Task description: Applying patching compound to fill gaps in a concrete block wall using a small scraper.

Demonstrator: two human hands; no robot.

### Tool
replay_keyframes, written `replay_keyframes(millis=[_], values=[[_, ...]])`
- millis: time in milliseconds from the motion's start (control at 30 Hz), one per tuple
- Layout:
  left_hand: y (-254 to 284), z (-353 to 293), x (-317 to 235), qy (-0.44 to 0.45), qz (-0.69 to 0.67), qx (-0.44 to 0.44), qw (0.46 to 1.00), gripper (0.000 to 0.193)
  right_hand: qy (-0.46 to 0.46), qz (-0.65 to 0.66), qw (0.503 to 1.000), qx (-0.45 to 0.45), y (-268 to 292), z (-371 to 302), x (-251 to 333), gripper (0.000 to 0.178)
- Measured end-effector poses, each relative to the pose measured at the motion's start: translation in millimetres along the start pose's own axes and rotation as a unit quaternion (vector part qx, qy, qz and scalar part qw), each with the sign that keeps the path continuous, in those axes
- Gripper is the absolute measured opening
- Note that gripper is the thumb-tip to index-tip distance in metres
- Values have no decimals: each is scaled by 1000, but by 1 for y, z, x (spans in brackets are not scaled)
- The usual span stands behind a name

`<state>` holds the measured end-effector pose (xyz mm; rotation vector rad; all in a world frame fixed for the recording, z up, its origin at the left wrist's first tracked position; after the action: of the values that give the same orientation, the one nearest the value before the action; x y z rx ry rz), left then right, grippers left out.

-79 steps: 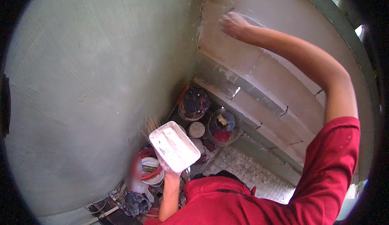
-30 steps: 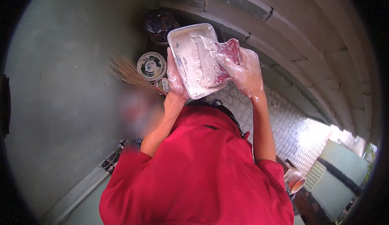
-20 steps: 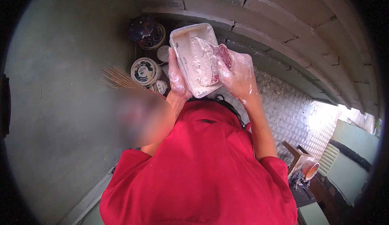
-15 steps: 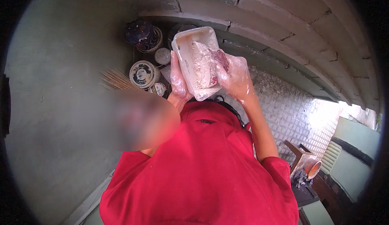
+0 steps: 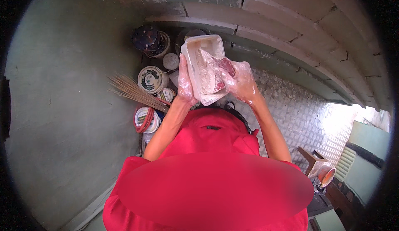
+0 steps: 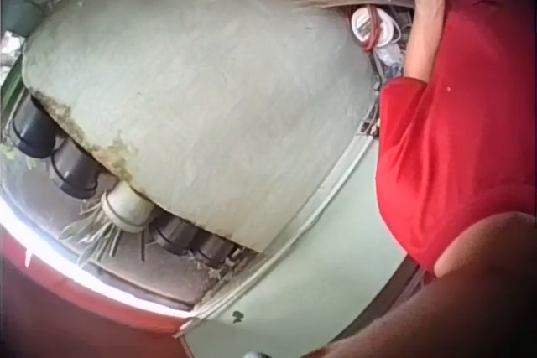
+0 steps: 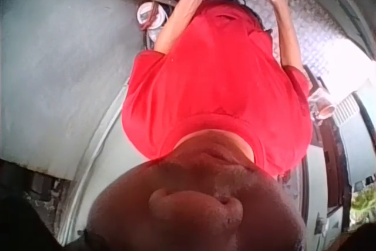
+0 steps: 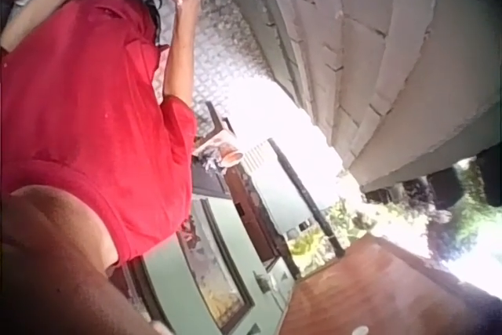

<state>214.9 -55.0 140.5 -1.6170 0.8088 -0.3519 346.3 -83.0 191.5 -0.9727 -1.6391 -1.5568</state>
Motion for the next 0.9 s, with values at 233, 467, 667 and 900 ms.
replay_keyframes(millis=[233,467,667,900], values=[[4,4,-2,9,-58,1,998,70,73,-62,993,66,1,10,1,26],[-3,6,-24,42,-123,33,991,78,-70,185,979,37,-2,16,-3,16],[-24,-1,-64,-15,-171,104,980,79,-75,293,953,-21,-7,28,32,23],[11,-4,-96,-65,-215,131,966,71,125,65,983,-114,14,109,115,23]])
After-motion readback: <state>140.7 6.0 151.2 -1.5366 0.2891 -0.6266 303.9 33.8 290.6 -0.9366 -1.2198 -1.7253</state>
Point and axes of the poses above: each hand's wrist, its own z-axis towards the middle knuckle, its own y-axis out of the back of the hand, x = y × z, the point moved 5 cm from there along z, towards the middle knuckle, and after that the axes turned 9 degrees about -z, right-handed, at the moved point
